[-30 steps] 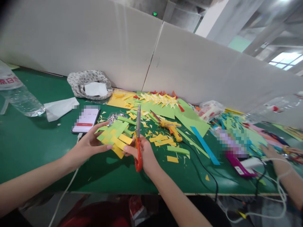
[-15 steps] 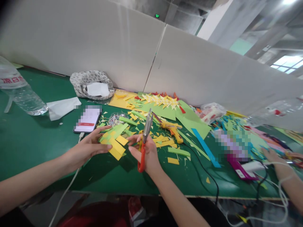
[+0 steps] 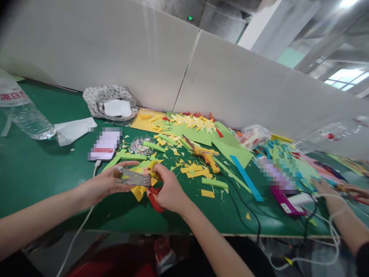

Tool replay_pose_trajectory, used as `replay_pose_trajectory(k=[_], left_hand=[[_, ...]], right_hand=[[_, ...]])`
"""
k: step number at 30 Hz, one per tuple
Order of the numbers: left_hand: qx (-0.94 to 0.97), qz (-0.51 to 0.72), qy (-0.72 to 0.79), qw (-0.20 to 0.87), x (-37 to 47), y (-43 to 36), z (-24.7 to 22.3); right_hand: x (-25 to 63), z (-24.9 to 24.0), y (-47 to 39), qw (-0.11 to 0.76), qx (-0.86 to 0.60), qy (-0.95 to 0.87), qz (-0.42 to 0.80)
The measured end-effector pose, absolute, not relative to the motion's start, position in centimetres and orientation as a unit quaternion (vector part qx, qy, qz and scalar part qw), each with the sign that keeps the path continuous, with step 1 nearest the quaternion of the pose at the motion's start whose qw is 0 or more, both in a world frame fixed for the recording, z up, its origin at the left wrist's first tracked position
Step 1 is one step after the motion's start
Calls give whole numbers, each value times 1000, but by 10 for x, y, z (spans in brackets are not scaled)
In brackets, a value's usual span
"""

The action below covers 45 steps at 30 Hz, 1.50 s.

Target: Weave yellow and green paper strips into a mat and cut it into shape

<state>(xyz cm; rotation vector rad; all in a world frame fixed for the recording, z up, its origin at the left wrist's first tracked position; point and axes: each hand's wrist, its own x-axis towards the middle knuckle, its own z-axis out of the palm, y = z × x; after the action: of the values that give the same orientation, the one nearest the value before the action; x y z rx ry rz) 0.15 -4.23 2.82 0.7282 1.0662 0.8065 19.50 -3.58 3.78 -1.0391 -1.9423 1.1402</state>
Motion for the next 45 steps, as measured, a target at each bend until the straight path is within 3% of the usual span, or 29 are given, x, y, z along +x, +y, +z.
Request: replay_pose_trajectory(k=[4, 19, 45], left_hand=[[297, 360, 468, 750, 0, -40, 27], [293, 312, 435, 792, 2, -44, 24], [304, 269, 391, 826, 1, -47, 27]], right_hand=[[198, 44, -37, 294, -382, -769, 420], [198, 29, -30, 314, -390, -782, 372], [201, 31, -33, 299, -328, -732, 517]])
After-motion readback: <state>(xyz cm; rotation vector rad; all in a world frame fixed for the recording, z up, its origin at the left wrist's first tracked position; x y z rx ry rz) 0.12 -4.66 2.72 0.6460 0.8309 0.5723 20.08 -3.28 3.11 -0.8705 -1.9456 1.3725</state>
